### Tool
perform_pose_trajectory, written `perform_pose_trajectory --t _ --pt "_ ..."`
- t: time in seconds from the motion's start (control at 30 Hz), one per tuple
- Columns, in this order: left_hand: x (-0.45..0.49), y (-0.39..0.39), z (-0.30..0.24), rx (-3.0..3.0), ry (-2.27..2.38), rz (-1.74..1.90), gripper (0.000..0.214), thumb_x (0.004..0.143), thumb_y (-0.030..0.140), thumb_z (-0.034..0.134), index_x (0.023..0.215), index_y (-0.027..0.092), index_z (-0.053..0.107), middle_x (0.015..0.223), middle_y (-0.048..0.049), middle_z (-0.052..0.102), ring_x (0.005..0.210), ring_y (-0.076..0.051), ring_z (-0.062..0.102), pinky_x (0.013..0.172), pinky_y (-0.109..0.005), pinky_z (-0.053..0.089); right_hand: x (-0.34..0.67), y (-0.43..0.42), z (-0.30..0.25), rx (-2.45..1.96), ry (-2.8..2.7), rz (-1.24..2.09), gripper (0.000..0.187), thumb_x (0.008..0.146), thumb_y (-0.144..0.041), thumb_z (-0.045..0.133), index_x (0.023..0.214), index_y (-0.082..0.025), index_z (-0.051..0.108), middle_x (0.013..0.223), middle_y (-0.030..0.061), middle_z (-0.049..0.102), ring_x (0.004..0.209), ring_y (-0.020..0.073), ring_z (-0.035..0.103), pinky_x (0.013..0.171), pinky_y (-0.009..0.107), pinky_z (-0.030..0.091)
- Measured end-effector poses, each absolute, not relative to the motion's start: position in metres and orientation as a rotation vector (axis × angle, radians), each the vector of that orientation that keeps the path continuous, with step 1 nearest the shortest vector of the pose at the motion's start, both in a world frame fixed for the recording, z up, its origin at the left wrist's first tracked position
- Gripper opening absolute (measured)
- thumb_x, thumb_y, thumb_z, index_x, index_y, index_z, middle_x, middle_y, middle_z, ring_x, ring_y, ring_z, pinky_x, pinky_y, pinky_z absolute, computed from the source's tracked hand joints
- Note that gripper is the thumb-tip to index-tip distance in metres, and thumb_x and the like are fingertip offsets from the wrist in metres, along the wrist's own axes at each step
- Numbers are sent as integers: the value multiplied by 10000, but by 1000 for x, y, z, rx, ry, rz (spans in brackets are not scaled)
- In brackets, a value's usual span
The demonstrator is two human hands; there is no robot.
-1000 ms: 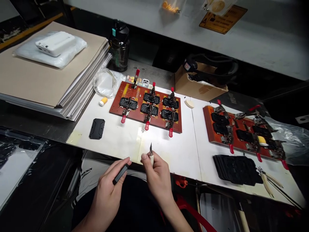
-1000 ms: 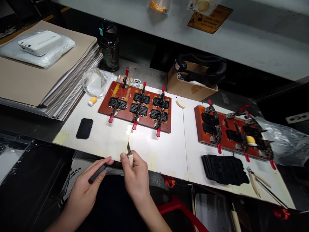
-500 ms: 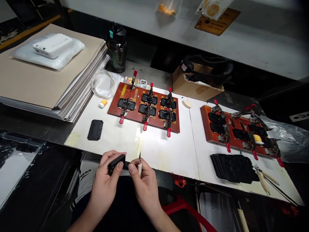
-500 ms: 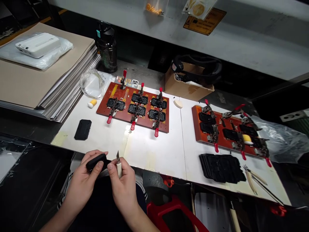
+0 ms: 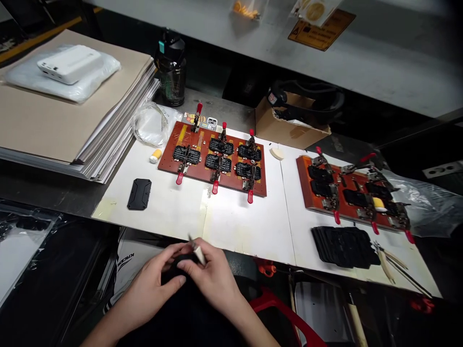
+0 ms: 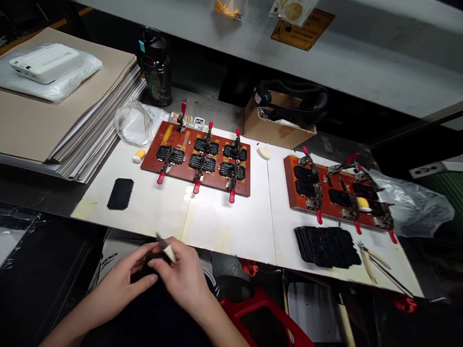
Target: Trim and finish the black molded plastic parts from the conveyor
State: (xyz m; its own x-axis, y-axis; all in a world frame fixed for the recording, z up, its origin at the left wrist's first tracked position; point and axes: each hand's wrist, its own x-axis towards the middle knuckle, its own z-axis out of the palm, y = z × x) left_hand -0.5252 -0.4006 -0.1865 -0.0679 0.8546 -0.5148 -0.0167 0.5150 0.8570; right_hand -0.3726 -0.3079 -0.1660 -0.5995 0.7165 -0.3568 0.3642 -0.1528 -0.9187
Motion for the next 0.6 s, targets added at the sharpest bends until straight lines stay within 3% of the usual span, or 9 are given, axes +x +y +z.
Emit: perform_pose_trajectory --t 0.13,0.2,0.3,0.37,0.47,0.6 --pt "-523 -401 -189 735 1478 835 333 893 290 579 1202 247 696 1217 -60 714 1165 -265 639 1082 -426 461 -372 -313 -160 -1134 -1999 1763 207 884 -295 707 1075 -255 640 982 -24 641 796 127 558 698 235 402" --pt "-523 -400 -190 723 1595 894 324 909 343 567 1190 260 705 1232 -46 716 1188 -257 635 1110 -431 440 -370 -318 -161 -1216 -1852 1672 243 970 -386 586 1178 -261 573 1054 -1 610 845 135 555 728 237 415" --pt "-522 -398 -188 774 1750 956 322 924 301 526 1191 305 706 1279 1 698 1244 -219 605 1141 -407 417 -370 -328 -161 -1233 -1859 1708 316 1064 -425 336 969 -224 561 864 -9 580 771 130 527 691 238 384" --pt "-521 -397 -184 800 1774 991 356 914 255 524 1218 332 691 1286 28 694 1241 -195 608 1127 -370 436 -374 -337 -158 -1178 -2020 1798 388 1065 -445 311 831 -212 514 742 -24 539 649 117 463 613 245 326" --pt "-518 -394 -177 794 1755 1007 382 907 243 541 1248 351 674 1264 45 707 1195 -174 642 1060 -307 497 -382 -346 -153 -1147 -2196 1786 374 1052 -457 328 828 -213 503 728 -24 547 598 113 440 585 253 294" --pt "-516 -393 -175 838 1759 991 417 899 199 537 1266 351 663 1269 53 704 1190 -164 645 1046 -284 505 -387 -346 -151 -1183 -2244 1723 374 1055 -456 297 913 -219 548 801 3 630 655 135 548 624 250 339"
